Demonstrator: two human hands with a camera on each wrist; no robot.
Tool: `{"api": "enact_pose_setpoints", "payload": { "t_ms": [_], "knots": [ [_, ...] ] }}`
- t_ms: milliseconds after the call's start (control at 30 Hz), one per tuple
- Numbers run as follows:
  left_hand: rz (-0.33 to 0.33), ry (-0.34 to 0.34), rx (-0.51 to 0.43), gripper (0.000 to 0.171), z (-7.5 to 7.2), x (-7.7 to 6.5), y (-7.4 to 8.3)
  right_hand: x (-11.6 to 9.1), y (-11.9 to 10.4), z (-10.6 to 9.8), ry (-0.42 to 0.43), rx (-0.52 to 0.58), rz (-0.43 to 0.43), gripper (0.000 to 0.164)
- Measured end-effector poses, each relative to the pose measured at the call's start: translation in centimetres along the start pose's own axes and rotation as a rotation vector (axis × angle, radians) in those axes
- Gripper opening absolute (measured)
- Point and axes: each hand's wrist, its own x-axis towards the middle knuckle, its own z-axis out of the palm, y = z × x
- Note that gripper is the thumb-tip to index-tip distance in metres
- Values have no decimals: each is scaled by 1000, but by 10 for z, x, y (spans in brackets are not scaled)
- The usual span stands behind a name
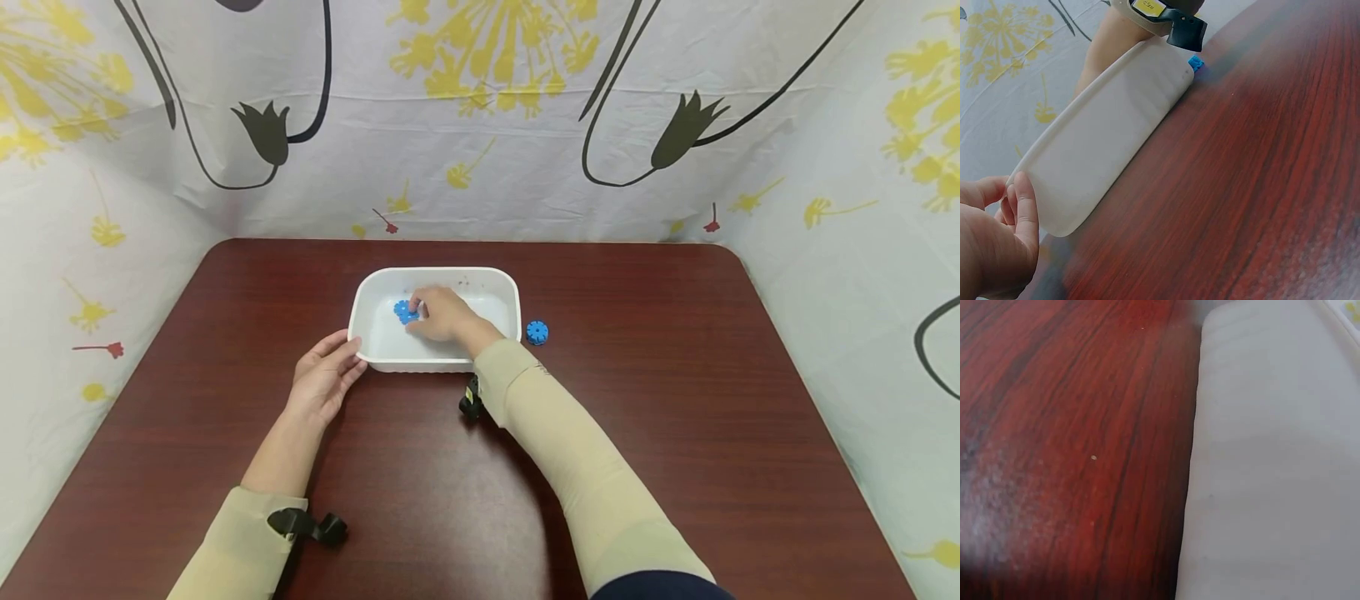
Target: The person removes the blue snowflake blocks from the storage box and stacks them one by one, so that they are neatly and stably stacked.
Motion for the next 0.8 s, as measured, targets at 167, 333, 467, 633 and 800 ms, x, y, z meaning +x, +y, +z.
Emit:
{"api": "enact_pose_setpoints", "payload": {
  "t_ms": [167,333,467,633,800],
  "knots": [
    [6,5,4,34,0,0,0,2,2,1,11,-9,9,36],
    [8,5,2,34,1,-1,0,2,2,1,-14,-17,16,30],
    [7,7,3,34,1,-1,0,3,1,2,-33,-23,5,29],
    [4,8,8,36,0,-1,0,3,1,0,-58,-32,-2,36],
    [3,6,8,34,0,0,0,1,4,-1,-57,5,8,33]
  ]
}}
